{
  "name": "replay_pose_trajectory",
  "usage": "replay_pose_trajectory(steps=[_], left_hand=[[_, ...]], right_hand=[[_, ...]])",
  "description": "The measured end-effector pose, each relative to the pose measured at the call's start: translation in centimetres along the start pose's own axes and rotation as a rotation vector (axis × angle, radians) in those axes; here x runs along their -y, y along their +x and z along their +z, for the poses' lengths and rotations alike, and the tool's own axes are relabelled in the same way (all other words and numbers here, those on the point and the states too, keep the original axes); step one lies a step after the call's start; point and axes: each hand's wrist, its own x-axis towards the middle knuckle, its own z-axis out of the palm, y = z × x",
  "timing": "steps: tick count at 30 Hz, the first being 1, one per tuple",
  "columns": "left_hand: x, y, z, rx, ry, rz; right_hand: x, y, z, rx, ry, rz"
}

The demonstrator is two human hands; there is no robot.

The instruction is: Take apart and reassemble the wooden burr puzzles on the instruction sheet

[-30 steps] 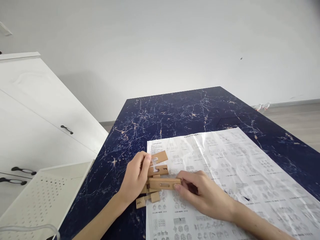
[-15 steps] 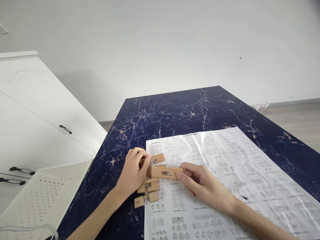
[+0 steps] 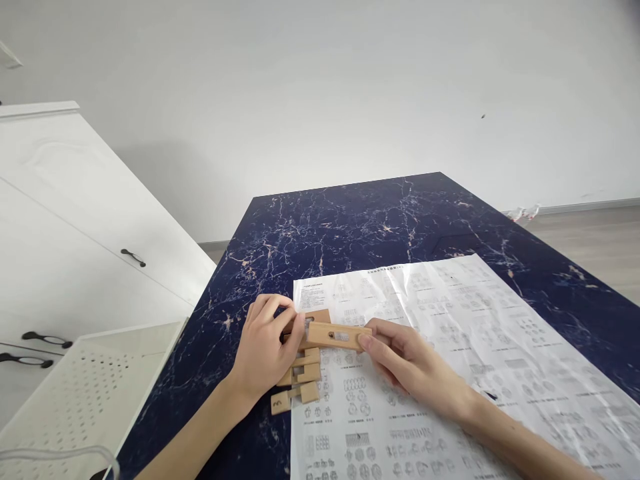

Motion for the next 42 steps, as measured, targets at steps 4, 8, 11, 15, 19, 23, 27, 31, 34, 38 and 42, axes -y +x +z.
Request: replay_pose_trajectory(steps=[4, 8, 11, 15, 19, 23, 27, 31, 34, 38, 42], left_hand=[[-0.16, 0.0, -0.13, -0.042, 0.078, 0.045], [-0.42, 0.09, -0.32, -0.067, 0.116, 0.055], [-0.43, 0.11, -0.33, -0.044, 0.115, 0.044], [-0.29, 0.09, -0.21, -0.012, 0.104, 0.027], [-0.33, 0.07, -0.19, -0.012, 0.089, 0.03], [-0.43, 0.07, -0.22, -0.012, 0.086, 0.049], [-0.43, 0.1, -0.21, -0.008, 0.072, 0.047], [-0.39, 0.07, -0.17, -0.02, 0.072, 0.043], [-0.28, -0.04, -0.09, -0.021, 0.072, 0.044], [-0.13, -0.18, 0.0, -0.021, 0.068, 0.038], [-0.12, -0.18, -0.06, -0.043, 0.083, 0.049]], right_hand=[[0.09, 0.0, -0.03, -0.002, 0.02, 0.003], [0.13, -0.08, -0.03, -0.001, 0.022, 0.01], [0.16, -0.16, -0.04, -0.009, 0.015, 0.008], [0.29, -0.16, -0.01, -0.012, 0.011, 0.017], [0.38, -0.1, 0.04, -0.009, 0.016, 0.007], [0.31, -0.11, 0.03, -0.017, 0.007, 0.013], [0.26, -0.15, -0.03, -0.012, 0.001, 0.015], [0.33, -0.09, -0.04, -0.011, -0.004, 0.02], [0.44, -0.07, 0.0, -0.013, -0.007, 0.023], [0.54, -0.13, 0.02, -0.01, -0.01, 0.026], [0.48, -0.19, -0.01, -0.009, -0.004, 0.027]])
